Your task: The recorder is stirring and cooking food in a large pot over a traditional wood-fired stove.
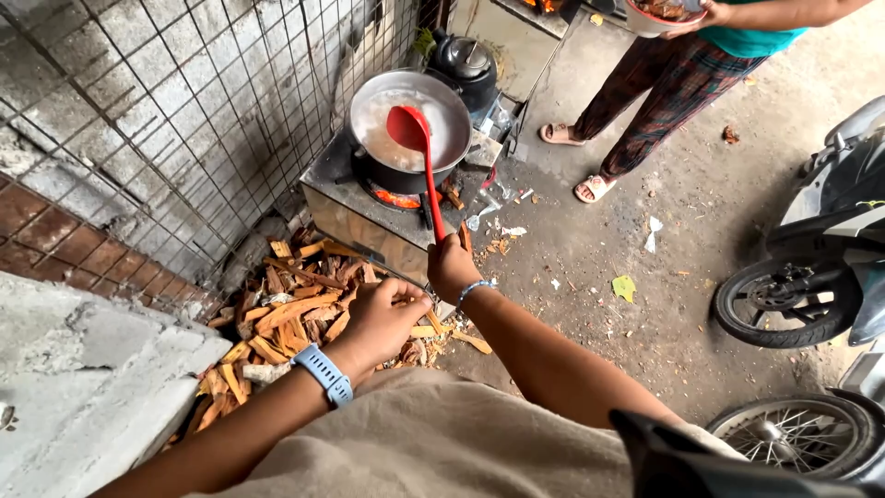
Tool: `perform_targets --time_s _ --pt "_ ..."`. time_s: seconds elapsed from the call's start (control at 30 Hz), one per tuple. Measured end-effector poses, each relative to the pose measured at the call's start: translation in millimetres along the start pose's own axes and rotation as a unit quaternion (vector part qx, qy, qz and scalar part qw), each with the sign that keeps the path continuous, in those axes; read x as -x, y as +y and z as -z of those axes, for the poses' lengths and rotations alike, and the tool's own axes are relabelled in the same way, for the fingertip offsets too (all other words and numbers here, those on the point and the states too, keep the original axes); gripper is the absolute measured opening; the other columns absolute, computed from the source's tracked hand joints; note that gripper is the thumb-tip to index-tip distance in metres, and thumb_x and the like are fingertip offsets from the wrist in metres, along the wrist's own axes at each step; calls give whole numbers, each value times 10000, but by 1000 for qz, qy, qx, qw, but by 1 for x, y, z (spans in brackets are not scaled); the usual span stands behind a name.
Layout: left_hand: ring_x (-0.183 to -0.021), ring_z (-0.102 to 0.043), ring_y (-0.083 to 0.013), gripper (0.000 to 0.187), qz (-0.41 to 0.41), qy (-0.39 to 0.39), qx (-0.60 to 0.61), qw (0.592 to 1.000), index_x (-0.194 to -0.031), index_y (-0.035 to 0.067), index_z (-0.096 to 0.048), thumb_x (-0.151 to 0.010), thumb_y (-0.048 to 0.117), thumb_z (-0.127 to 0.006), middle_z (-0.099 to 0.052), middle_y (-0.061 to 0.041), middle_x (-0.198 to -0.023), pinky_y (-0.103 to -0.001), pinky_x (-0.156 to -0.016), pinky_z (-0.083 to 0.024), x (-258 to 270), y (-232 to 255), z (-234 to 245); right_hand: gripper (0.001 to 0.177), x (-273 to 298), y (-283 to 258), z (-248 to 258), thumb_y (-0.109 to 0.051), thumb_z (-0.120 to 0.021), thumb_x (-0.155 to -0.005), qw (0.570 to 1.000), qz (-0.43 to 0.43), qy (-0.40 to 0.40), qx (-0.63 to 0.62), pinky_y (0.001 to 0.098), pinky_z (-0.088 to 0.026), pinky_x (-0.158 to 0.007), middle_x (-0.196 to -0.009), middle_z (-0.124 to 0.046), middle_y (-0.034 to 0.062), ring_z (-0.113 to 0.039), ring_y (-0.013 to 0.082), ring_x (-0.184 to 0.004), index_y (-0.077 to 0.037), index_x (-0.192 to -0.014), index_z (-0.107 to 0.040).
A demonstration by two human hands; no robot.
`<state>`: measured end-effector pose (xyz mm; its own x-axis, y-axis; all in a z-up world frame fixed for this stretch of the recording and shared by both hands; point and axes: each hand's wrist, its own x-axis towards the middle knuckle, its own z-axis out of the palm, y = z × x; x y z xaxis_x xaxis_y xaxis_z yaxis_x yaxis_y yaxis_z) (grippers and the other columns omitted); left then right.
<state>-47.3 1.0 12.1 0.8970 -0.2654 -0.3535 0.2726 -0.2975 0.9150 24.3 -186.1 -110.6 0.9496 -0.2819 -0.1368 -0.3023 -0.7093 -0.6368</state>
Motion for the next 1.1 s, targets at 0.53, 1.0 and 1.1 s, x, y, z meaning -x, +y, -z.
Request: perform_targets --time_s 0.53,1.0,1.1 --pt "-846 -702 -167 227 23 -23 -36 999 -979 46 -723 -864 240 -749 -749 -99 -969 -341 -739 -575 2 6 1 341 -8 -5 16 -313 -562 -1002 999 -21 -31 39 537 -527 -839 -973 -697 311 -678 495 -942 -3 -1136 -521" --pt "-834 -691 -153 236 36 -41 8 998 -996 53 -718 -864 248 -729 -758 -83 -959 -333 -733 -561 2 7 1 385 10 -58 55 -351 -537 -1009 990 -88 -99 43 514 -579 -827 -1018 -696 279 -725 454 -937 0 -1168 -526" --pt "-865 -688 -155 259 39 -43 -11 998 -1019 58 -703 -871 268 -733 -749 -87 -975 -327 -755 -558 2 9 -1 392 17 -71 67 -340 -506 -1018 984 -125 -124 27 520 -614 -795 -1039 -692 275 -754 456 -914 10 -1195 -498"
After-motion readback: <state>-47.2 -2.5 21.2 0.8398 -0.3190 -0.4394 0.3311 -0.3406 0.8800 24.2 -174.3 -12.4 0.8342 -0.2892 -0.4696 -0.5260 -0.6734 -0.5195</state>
